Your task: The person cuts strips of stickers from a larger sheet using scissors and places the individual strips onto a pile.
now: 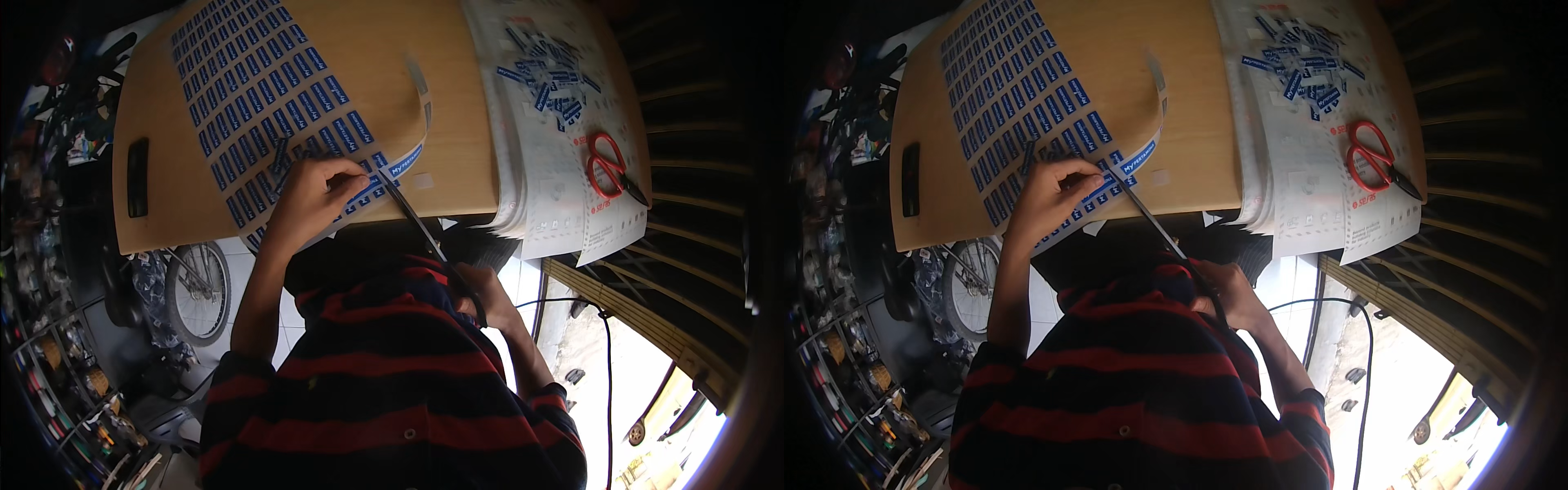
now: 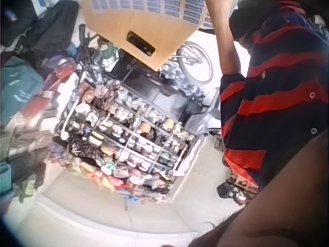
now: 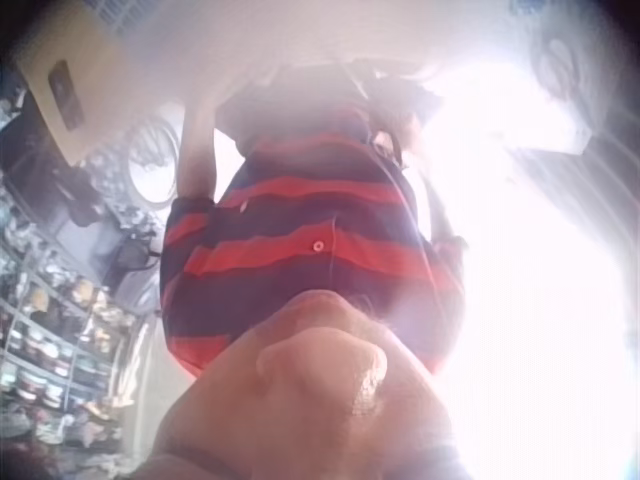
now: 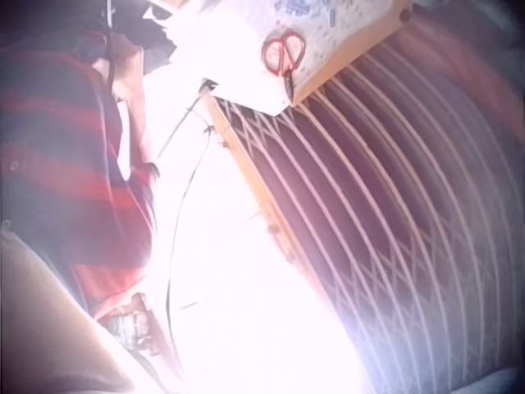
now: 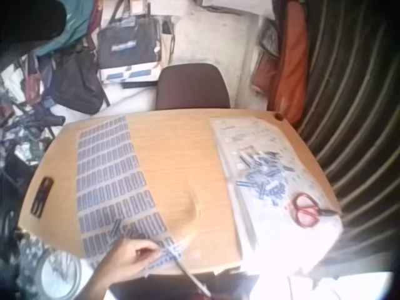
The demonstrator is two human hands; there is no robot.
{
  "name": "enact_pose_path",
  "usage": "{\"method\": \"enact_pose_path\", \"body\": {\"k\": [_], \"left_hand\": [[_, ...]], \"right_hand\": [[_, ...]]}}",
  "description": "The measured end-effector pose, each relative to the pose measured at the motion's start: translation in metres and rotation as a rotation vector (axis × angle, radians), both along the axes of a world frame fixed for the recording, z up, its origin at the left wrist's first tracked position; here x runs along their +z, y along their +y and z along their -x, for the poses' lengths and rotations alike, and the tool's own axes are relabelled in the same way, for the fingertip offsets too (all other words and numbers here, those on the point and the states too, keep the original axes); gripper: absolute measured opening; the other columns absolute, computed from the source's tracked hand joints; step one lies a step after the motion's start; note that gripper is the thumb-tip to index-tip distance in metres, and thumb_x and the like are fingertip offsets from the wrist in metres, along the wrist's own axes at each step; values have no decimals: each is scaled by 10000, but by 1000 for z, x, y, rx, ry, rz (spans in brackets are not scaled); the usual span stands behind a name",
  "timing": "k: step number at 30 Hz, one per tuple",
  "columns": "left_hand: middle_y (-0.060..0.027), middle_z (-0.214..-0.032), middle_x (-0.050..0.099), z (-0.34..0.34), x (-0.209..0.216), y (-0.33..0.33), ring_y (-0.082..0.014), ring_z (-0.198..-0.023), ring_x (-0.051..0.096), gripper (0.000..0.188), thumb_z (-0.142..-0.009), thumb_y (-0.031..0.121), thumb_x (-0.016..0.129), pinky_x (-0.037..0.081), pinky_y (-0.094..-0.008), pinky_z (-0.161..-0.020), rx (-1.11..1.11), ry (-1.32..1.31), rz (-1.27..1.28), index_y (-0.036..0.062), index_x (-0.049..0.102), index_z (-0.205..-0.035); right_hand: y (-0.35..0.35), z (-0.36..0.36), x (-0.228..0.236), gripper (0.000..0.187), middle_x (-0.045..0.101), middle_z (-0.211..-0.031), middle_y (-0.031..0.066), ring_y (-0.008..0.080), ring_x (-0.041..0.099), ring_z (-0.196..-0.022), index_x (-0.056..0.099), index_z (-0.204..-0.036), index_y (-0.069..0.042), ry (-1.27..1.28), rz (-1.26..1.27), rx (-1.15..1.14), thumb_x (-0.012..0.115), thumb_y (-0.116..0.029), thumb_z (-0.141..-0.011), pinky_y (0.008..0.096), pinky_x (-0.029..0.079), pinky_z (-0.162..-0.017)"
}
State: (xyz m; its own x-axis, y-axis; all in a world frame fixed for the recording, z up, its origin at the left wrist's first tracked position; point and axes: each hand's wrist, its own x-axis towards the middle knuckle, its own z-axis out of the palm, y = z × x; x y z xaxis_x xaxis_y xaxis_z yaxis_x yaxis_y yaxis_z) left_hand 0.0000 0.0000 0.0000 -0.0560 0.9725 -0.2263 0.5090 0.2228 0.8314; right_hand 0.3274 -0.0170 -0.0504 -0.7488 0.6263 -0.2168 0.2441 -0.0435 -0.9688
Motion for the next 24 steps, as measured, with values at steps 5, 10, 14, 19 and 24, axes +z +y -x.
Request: {"method": "enact_pose_path", "body": {"k": [5, 10, 14, 19, 24], "left_hand": [[-77, -852, 750, 1, -2, -1, -123, -736, 661, 168, -909, 137, 699, 510, -262, -719, -20, -7, -13, -5, 755, -979], [-114, -828, 746, 2, -3, -3, -153, -698, 684, 153, -901, 118, 698, 516, -273, -678, -36, -3, -85, -19, 746, -950], [-112, -813, 731, 6, 4, -6, -163, -723, 693, 142, -899, 116, 698, 512, -291, -659, -14, 13, -53, -18, 731, -931], [-95, -919, 695, 41, -3, -8, -215, -833, 656, 138, -897, 132, 700, 489, -323, -746, 67, 423, -314, 31, 726, -988], [-113, -1015, 667, 32, 6, -2, -281, -953, 638, 187, -905, 170, 698, 457, -413, -882, 143, 893, -524, 45, 722, -1041]], "right_hand": [[7, 7, -3, 750, 518, -620, 101, 192, 483, -553, 576, -846, 35, -25, -15, -3, 709, -699, -775, 363, 410, -532], [7, 14, -4, 616, 544, -609, 100, 173, 494, -540, 592, -824, 31, -10, -67, -11, 759, -562, -805, 347, 415, -524], [5, 18, 1, 656, 496, -609, 53, 136, 457, -526, 568, -746, -7, -80, -55, -56, 704, -647, -796, 337, 362, -487], [2, 21, 0, 700, 498, -610, 54, 129, 468, -523, 565, -740, -5, 0, -71, -86, 687, -693, -786, 337, 365, -489], [2, 9, 4, 754, 534, -614, 67, 154, 523, -537, 611, -846, 37, 79, -4, -3, 706, -707, -760, 331, 393, -506]]}}
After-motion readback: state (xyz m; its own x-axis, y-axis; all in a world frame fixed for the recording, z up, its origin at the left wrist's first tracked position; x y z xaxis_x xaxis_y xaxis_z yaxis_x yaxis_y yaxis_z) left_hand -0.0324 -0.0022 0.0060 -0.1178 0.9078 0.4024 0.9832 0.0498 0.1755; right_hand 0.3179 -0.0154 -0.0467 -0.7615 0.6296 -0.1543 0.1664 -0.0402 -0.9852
